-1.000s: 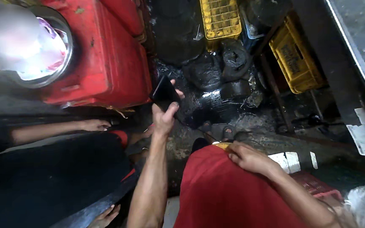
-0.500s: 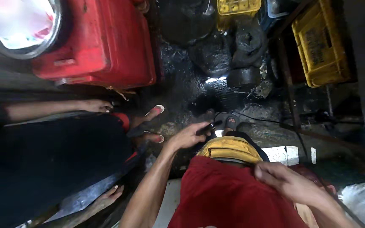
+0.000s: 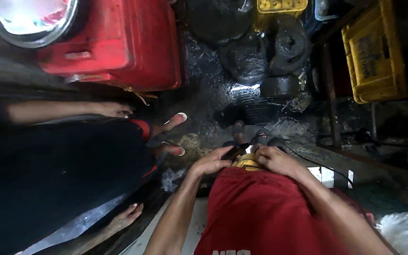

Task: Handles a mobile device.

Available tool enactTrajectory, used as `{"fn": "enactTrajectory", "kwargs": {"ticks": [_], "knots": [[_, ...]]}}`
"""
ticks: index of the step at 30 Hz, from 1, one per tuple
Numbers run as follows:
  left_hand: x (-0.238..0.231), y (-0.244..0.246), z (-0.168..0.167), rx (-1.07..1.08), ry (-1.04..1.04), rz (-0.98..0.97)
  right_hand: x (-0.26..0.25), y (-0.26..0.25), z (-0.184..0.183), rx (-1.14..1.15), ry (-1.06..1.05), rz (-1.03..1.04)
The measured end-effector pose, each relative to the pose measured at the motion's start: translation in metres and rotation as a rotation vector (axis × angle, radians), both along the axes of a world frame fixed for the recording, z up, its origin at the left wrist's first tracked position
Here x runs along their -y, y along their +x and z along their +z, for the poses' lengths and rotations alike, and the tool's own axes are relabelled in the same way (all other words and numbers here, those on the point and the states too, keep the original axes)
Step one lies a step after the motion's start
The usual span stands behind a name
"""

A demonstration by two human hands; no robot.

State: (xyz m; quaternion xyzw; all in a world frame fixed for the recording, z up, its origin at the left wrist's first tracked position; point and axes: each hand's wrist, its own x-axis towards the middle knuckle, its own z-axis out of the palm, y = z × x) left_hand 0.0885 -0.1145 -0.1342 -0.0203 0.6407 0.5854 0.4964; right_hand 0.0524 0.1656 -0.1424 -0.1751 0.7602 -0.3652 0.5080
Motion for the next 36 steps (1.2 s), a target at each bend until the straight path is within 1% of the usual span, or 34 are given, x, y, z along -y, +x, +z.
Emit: {"fn": "enactTrajectory", "kwargs": {"ticks": [3,6,9,12,15,17,20,21,23,24,26,27,29,31,33,34,36], "knots": [[0.013,0.011,0.000,0.021,-0.002,0.111,0.035,-0.017,-0.011,0.065,0.174,0.174],[0.026,0.022,-0.002,0.001,-0.026,0.162,0.074,-0.016,-0.009,0.130,0.330,0.276],[0.035,0.027,0.001,0.010,-0.017,0.250,0.100,-0.017,-0.002,0.111,0.339,0.327],[0.043,0.030,0.004,0.009,-0.009,0.310,0.114,-0.018,0.004,0.072,0.301,0.321],[0.050,0.029,0.004,-0.028,0.039,0.315,0.106,-0.023,0.000,0.002,0.314,0.168],[0.049,0.023,0.006,-0.058,0.043,0.255,0.088,-0.029,-0.002,-0.025,0.393,0.057],[0.043,0.003,0.011,-0.135,-0.015,0.022,0.045,-0.032,0.001,0.026,0.554,-0.107],[0.040,-0.005,0.012,-0.155,-0.025,-0.065,0.028,-0.030,-0.001,0.054,0.612,-0.132],[0.031,-0.019,0.012,-0.171,-0.045,-0.233,-0.004,-0.021,-0.005,0.092,0.683,-0.119],[0.027,-0.026,0.011,-0.175,-0.060,-0.309,-0.013,-0.017,-0.005,0.092,0.682,-0.102],[0.022,-0.037,0.008,-0.172,-0.070,-0.434,-0.015,-0.015,0.004,0.013,0.621,-0.061],[0.020,-0.041,0.008,-0.163,-0.070,-0.478,-0.011,-0.015,0.010,-0.059,0.563,-0.035],[0.022,-0.049,0.011,-0.125,-0.052,-0.530,-0.003,-0.012,0.014,-0.218,0.378,0.034],[0.027,-0.056,0.015,-0.084,0.015,-0.522,0.007,-0.010,0.016,-0.255,0.232,0.112],[0.032,-0.058,0.016,-0.052,0.071,-0.505,0.016,-0.006,0.019,-0.280,0.206,0.177],[0.033,-0.059,0.015,-0.042,0.091,-0.495,0.017,-0.003,0.019,-0.314,0.193,0.184],[0.037,-0.059,0.014,-0.011,0.110,-0.453,0.011,0.005,0.023,-0.360,0.100,0.155]]}}
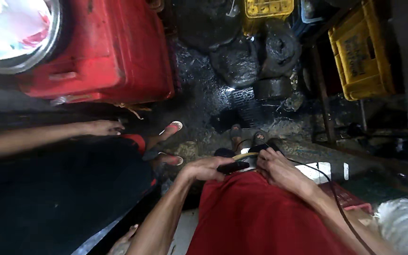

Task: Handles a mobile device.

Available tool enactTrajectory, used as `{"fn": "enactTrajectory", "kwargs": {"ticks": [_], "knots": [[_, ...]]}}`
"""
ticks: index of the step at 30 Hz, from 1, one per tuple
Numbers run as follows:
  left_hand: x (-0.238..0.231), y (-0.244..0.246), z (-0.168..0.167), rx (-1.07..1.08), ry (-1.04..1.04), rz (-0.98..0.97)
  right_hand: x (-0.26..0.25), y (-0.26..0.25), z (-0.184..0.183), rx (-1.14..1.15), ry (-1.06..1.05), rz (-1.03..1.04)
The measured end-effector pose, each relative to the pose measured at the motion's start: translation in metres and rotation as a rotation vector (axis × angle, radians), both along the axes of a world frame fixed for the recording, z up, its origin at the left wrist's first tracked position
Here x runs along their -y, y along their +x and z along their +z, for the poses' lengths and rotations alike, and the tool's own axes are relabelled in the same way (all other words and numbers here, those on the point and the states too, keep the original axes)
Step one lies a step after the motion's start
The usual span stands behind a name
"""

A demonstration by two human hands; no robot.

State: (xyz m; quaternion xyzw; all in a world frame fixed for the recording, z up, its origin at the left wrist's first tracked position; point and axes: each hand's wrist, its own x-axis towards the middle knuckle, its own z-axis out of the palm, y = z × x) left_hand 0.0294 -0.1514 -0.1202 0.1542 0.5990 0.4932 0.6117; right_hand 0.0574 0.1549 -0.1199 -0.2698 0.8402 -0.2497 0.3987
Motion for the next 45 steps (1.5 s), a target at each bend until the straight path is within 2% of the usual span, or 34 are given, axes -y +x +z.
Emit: {"fn": "enactTrajectory", "kwargs": {"ticks": [3,5,9,11,13,19,22,24,26,32,35,38,40,45], "knots": [[0.004,0.000,0.002,0.124,0.016,0.092,-0.017,0.003,0.007,0.140,-0.164,-0.035],[0.004,-0.001,0.002,0.158,0.029,0.106,-0.019,-0.004,0.006,0.268,-0.175,-0.103],[0.005,-0.005,0.000,0.173,0.034,0.120,0.008,-0.024,0.003,0.210,0.149,-0.234],[0.005,-0.006,0.000,0.190,0.018,0.114,0.026,-0.034,0.000,0.163,0.308,-0.185],[0.005,-0.008,0.002,0.207,-0.016,0.123,0.037,-0.042,-0.006,0.139,0.358,-0.109],[0.007,-0.009,0.010,0.289,-0.106,0.190,0.033,-0.051,-0.025,0.096,0.232,-0.079],[0.010,-0.006,0.010,0.278,-0.102,0.201,0.027,-0.041,-0.038,-0.060,0.037,-0.060],[0.010,-0.006,0.009,0.271,-0.091,0.202,0.025,-0.040,-0.042,-0.159,-0.109,0.026],[0.010,-0.005,0.007,0.262,-0.086,0.189,0.026,-0.042,-0.041,-0.162,-0.140,0.150],[0.008,-0.009,0.008,0.243,-0.099,0.159,0.056,-0.051,-0.040,0.070,0.126,0.379],[0.012,-0.010,0.007,0.215,-0.105,0.154,0.079,-0.054,-0.041,0.191,0.299,0.380],[0.019,-0.011,0.004,0.240,-0.111,0.217,0.102,-0.058,-0.042,0.179,0.410,0.327],[0.023,-0.011,0.003,0.267,-0.080,0.271,0.113,-0.062,-0.040,0.130,0.426,0.305],[0.028,-0.032,0.013,0.316,-0.097,0.361,0.113,-0.086,-0.038,0.041,0.289,0.287]]}}
